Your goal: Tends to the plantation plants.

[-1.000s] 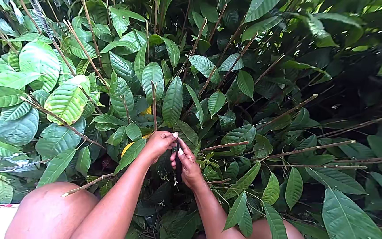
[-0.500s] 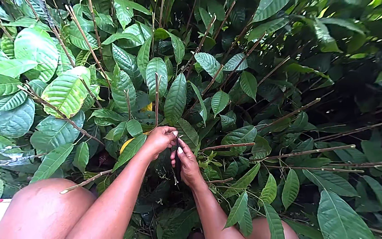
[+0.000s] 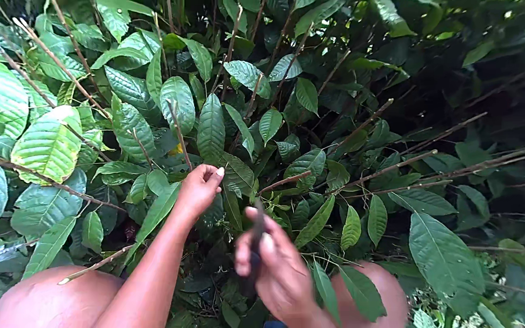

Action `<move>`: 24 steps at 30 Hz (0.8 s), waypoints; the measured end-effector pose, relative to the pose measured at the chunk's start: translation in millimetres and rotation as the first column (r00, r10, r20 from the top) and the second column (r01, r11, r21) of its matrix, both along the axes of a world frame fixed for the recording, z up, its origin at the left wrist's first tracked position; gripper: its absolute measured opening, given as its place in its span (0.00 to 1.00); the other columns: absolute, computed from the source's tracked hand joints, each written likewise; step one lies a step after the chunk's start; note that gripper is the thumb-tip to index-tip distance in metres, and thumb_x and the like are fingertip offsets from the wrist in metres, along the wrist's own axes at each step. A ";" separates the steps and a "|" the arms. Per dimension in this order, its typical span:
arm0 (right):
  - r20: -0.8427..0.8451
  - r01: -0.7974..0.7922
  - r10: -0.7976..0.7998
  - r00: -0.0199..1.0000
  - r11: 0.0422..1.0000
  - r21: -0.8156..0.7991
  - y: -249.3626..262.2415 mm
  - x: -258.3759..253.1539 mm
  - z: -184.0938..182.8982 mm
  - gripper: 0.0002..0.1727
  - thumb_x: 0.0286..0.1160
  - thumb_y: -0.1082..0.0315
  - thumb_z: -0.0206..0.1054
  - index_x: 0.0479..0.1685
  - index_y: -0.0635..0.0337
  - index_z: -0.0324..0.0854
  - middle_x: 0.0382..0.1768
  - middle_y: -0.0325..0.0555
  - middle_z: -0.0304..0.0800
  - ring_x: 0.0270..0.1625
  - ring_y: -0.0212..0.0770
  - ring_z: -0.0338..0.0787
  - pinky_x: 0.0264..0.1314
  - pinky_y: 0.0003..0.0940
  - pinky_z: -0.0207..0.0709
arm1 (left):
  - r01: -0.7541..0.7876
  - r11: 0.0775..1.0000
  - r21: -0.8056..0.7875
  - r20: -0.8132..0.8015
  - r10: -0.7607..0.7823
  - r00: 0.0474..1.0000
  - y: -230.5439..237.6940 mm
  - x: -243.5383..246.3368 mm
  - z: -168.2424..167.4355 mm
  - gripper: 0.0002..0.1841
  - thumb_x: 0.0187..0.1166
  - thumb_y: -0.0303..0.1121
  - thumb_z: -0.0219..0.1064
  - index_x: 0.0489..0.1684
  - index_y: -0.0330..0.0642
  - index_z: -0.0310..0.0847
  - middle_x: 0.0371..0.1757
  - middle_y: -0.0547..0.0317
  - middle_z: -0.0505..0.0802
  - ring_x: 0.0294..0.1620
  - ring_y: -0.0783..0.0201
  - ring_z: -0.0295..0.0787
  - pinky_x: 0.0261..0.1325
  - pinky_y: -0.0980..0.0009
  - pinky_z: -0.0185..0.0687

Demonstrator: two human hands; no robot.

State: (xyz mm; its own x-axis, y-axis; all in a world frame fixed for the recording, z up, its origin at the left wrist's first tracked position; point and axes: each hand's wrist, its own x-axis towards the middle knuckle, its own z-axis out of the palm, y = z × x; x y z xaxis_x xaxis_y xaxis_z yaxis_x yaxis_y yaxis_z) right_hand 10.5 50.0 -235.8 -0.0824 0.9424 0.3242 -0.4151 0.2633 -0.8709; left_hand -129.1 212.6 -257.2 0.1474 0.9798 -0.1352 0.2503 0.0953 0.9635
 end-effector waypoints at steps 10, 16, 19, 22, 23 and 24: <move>-0.082 0.468 -0.464 0.882 0.840 0.274 -80.1 149.9 79.6 0.21 0.88 0.52 0.59 0.75 0.45 0.73 0.36 0.40 0.89 0.32 0.37 0.88 0.38 0.33 0.87 | 0.576 0.791 -0.205 -0.345 -0.609 0.714 -29.2 61.1 -27.5 0.19 0.90 0.32 0.52 0.72 0.39 0.81 0.67 0.46 0.89 0.61 0.55 0.90 0.68 0.53 0.82; -0.043 0.378 -0.376 0.926 0.911 0.168 -85.7 153.4 38.6 0.24 0.88 0.51 0.60 0.76 0.52 0.73 0.38 0.39 0.89 0.36 0.36 0.90 0.41 0.33 0.88 | 0.511 0.755 -0.410 -0.410 -0.653 0.637 -14.8 82.9 -76.8 0.21 0.82 0.36 0.65 0.67 0.32 0.80 0.61 0.36 0.89 0.61 0.43 0.89 0.66 0.40 0.82; -0.060 0.345 -0.340 0.939 0.930 0.127 -82.4 157.4 21.4 0.24 0.88 0.52 0.60 0.76 0.54 0.74 0.40 0.41 0.90 0.38 0.35 0.90 0.43 0.32 0.88 | 0.522 0.708 -0.475 -0.547 -0.703 0.456 -22.8 99.6 -71.3 0.21 0.83 0.37 0.65 0.61 0.23 0.81 0.63 0.29 0.87 0.67 0.36 0.83 0.70 0.35 0.72; -0.090 0.350 -0.342 0.935 0.933 0.083 -80.5 164.5 7.9 0.23 0.90 0.55 0.58 0.75 0.58 0.74 0.40 0.43 0.90 0.38 0.36 0.90 0.43 0.32 0.89 | 0.619 0.704 -0.348 -0.591 -0.678 0.438 -25.9 110.7 -83.8 0.23 0.75 0.32 0.74 0.64 0.25 0.81 0.65 0.30 0.87 0.70 0.35 0.81 0.75 0.37 0.70; -0.090 0.356 -0.349 0.933 0.932 0.073 -80.4 168.2 4.8 0.23 0.90 0.55 0.58 0.75 0.58 0.74 0.40 0.43 0.90 0.38 0.36 0.90 0.42 0.32 0.89 | 0.615 0.722 -0.316 -0.603 -0.654 0.458 -27.8 112.4 -84.9 0.23 0.74 0.31 0.74 0.64 0.26 0.81 0.65 0.30 0.87 0.71 0.35 0.81 0.76 0.38 0.70; -0.090 0.363 -0.357 0.930 0.929 0.069 -80.2 172.2 2.0 0.23 0.91 0.55 0.57 0.75 0.58 0.75 0.39 0.43 0.90 0.38 0.36 0.91 0.42 0.32 0.89 | 0.587 0.750 -0.307 -0.608 -0.628 0.485 -30.4 112.8 -82.5 0.21 0.75 0.31 0.73 0.63 0.26 0.82 0.64 0.30 0.87 0.70 0.35 0.81 0.75 0.38 0.70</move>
